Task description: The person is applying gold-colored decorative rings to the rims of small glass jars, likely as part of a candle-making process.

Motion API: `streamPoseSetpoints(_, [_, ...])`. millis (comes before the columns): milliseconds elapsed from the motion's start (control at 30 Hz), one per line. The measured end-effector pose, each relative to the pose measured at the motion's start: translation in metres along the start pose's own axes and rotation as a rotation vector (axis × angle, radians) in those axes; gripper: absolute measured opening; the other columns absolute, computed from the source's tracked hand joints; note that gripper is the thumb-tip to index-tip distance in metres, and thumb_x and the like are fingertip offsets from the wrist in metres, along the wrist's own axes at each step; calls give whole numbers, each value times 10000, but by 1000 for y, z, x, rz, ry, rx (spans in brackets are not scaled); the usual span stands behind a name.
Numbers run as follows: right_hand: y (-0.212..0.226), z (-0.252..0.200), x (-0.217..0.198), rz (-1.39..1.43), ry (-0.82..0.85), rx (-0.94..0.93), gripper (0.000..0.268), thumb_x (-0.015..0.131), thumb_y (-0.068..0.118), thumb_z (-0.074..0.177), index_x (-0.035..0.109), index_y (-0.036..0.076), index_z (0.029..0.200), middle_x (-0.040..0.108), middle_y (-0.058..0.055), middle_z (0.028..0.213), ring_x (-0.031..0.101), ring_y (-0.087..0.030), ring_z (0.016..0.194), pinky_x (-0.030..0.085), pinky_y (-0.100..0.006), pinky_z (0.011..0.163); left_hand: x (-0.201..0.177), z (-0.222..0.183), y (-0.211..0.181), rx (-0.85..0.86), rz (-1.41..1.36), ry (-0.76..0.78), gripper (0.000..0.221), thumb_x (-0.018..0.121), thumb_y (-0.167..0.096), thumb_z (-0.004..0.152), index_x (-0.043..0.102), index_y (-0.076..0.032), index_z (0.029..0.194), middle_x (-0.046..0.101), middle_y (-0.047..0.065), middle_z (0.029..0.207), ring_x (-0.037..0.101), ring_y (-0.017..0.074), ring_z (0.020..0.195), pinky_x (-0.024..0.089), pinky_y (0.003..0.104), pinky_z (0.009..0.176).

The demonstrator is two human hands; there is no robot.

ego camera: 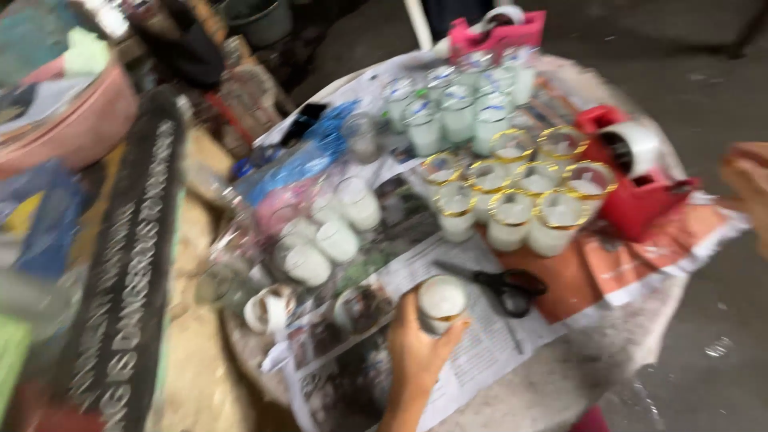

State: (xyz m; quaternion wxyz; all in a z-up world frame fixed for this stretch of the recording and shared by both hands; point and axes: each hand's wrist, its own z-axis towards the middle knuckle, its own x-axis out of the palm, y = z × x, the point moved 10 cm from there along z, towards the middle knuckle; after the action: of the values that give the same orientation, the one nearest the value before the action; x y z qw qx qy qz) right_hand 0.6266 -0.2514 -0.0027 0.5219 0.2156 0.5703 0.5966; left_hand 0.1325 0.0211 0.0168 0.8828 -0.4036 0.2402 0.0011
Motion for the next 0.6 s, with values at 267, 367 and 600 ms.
streamPoseSetpoints(267, [127,-20,54,-147,279,757,454,602,235,1028,589,-22,1402,661,-202,1338,619,-337,1211,500,-495,1058,-4,1,12,-331,108,209,1264,1028,-369,562,296,-117,1561,545,87,1487,386,346,1466,391,544,1112])
streamPoseSetpoints(367, [99,-8,59,-146,323,770,354,682,131,997,664,-85,1277,692,-268,1184,632,-355,1079,553,-552,964,-18,-9,20,-408,38,205,1238,971,-358,620,248,-123,1597,389,120,1614,358,301,1494,356,482,1146])
streamPoseSetpoints(600, [52,-7,26,408,148,387,64,616,23,1009,674,40,991,658,-102,1031,617,-231,981,641,-621,867,-48,-25,42,-278,46,78,1135,902,-423,637,340,-81,1562,490,209,1517,549,330,1344,488,504,1044])
